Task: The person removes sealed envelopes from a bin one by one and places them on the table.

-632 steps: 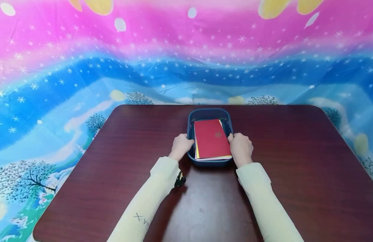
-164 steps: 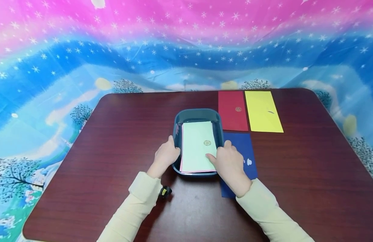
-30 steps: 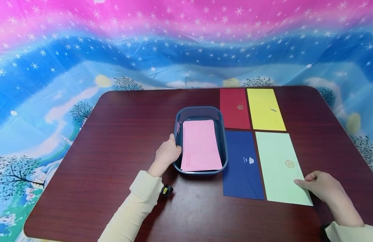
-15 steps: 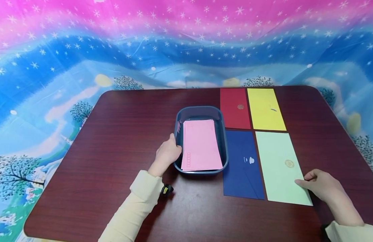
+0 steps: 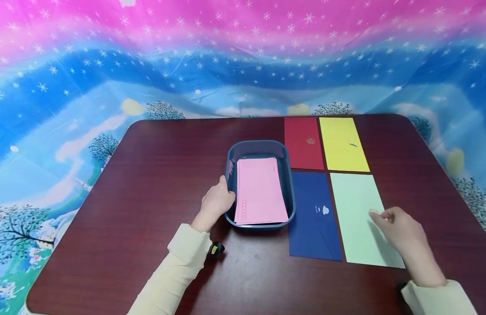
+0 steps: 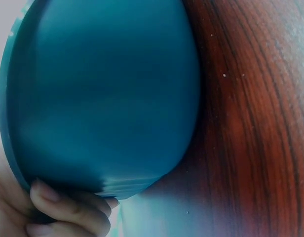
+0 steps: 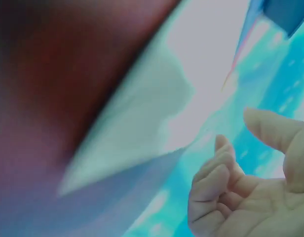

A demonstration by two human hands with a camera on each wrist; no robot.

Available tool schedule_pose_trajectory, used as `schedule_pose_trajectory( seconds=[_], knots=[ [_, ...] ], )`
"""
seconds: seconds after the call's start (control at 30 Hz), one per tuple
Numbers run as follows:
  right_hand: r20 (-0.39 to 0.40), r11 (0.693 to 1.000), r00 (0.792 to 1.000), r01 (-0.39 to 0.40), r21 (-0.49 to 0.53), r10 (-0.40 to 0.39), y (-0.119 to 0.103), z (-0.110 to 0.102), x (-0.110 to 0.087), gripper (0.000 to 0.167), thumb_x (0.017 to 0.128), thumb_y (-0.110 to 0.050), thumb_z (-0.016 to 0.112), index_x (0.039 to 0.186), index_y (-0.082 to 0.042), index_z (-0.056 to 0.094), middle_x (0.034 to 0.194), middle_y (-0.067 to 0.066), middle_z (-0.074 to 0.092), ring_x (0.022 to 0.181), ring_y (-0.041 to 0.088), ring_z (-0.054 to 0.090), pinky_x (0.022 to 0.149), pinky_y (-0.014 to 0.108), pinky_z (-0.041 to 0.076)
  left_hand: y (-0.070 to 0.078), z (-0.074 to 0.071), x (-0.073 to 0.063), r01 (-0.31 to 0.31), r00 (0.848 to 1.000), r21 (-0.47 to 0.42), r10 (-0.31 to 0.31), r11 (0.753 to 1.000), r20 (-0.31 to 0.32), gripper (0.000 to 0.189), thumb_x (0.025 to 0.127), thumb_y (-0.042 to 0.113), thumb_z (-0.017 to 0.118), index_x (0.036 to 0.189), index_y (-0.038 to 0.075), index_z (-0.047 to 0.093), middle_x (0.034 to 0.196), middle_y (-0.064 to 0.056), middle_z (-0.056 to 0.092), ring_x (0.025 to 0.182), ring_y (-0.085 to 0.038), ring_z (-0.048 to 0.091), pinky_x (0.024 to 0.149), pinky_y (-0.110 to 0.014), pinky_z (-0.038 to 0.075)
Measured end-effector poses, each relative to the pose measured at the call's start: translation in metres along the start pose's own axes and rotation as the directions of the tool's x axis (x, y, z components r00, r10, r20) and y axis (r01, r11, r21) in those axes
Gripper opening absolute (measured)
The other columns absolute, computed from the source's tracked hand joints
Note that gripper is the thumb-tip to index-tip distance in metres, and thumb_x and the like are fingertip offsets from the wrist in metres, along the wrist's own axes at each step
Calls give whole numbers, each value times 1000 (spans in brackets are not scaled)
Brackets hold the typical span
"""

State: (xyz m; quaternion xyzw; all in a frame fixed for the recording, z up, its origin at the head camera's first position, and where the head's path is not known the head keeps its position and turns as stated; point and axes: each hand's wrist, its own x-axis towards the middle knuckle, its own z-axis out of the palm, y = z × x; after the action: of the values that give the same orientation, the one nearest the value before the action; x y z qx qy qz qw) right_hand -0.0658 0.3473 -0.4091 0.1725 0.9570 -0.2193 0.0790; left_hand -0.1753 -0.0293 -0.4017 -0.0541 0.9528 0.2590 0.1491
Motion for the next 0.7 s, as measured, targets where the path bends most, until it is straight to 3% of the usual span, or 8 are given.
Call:
schedule_pose_trajectory(
  seconds=[0.07, 0.2, 0.33, 0.5, 0.7],
  knots=[
    [-53, 997, 995, 80, 23, -78, -23, 4, -5, 48, 96, -38, 50, 101, 9, 55, 76, 15, 57, 64, 18, 46, 55, 28, 33, 0, 0, 0, -3, 1000, -5, 3, 1000, 1, 64, 95, 22, 49, 150, 4, 24, 123, -20, 63, 103, -30, 64, 90, -46, 49],
    [-154, 969, 966, 223, 106, -206, -78, 20, -17, 32, 96, -28, 55, 99, 3, 60, 72, 9, 54, 62, 15, 44, 54, 27, 33, 0, 1, -1, -1, 1000, -4, 1, 1000, -8, 64, 94, 22, 50, 150, 4, 25, 122, -20, 63, 103, -30, 64, 89, -46, 49],
    [-169, 932, 939, 326, 161, -299, -125, 34, -26, 26, 95, -23, 57, 97, 2, 62, 70, 6, 50, 64, 17, 44, 56, 26, 33, 0, 1, 0, 0, 1000, 5, 0, 1000, -11, 64, 94, 22, 51, 150, 4, 26, 120, -20, 64, 101, -30, 64, 88, -46, 49],
    [-117, 930, 932, 354, 98, -342, -160, 45, -32, 29, 94, -23, 57, 106, 3, 66, 74, 10, 55, 66, 19, 48, 56, 28, 37, 1, 2, 1, 4, 1000, 11, -4, 1000, -5, 64, 94, 22, 50, 150, 4, 25, 125, -19, 63, 107, -31, 63, 92, -47, 48],
    [-90, 942, 938, 330, -53, -334, -175, 50, -35, 44, 89, -40, 63, 103, 1, 70, 77, 12, 57, 70, 22, 52, 55, 32, 42, 3, 0, 0, 8, 1000, 22, -8, 1000, -1, 64, 94, 22, 50, 150, 5, 25, 126, -19, 62, 108, -31, 63, 92, -47, 48]
  ],
)
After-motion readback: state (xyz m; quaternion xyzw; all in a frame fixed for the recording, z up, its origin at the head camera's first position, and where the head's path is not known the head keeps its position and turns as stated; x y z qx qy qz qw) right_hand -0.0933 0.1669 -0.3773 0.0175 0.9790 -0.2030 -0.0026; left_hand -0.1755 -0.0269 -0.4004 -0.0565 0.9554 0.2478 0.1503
